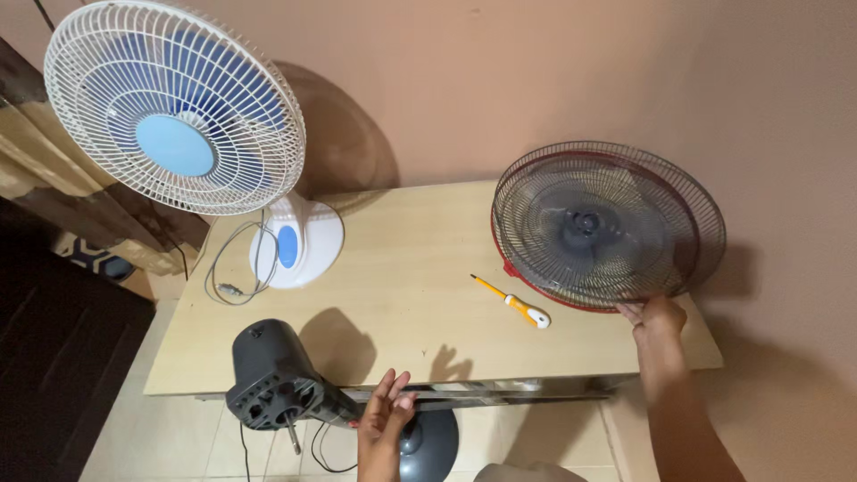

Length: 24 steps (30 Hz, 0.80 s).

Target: The person disassembles a standing fan by removing the front grille, the fan blades, and the rear grille. They use a screwdriver to loosen screws on the motor housing and place the removed parts on a nearby table.

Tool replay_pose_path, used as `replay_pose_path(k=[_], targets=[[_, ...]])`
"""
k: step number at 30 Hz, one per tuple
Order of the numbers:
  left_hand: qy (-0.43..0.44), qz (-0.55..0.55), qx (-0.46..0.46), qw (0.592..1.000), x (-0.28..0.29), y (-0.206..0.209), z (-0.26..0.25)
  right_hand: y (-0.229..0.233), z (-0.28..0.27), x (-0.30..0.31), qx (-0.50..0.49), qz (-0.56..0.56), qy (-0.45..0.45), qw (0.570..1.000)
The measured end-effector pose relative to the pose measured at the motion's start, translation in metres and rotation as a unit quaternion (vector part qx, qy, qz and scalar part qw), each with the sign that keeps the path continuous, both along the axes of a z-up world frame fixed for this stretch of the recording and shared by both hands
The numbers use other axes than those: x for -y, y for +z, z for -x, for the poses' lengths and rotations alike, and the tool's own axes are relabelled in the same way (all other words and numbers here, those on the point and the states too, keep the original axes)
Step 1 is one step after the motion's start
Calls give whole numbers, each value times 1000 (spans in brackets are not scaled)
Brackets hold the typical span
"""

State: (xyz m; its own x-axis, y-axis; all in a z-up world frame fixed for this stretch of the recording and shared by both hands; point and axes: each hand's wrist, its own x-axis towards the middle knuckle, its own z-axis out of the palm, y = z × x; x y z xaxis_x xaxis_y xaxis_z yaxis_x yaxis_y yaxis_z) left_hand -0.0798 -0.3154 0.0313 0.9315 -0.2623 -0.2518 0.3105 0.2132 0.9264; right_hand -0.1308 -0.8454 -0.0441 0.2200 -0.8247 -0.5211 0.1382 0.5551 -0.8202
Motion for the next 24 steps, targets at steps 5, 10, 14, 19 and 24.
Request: replay_pose_path(k=[5,10,14,19,24], targets=[[29,-21,-26,999,10,-11,-2,-20,-4,2,14,16,22,1000],[35,-44,-37,998,23,3,-1,-22,-5,-4,11,39,44,998],[33,-61,-54,996,30,16,6,-10,-4,-9,16,39,64,997],[29,-10,-47,998,33,11,14,0,1,-12,27,14,82,996],[28,-21,-58,998,27,10,22,9,9,-24,27,9,98,995]])
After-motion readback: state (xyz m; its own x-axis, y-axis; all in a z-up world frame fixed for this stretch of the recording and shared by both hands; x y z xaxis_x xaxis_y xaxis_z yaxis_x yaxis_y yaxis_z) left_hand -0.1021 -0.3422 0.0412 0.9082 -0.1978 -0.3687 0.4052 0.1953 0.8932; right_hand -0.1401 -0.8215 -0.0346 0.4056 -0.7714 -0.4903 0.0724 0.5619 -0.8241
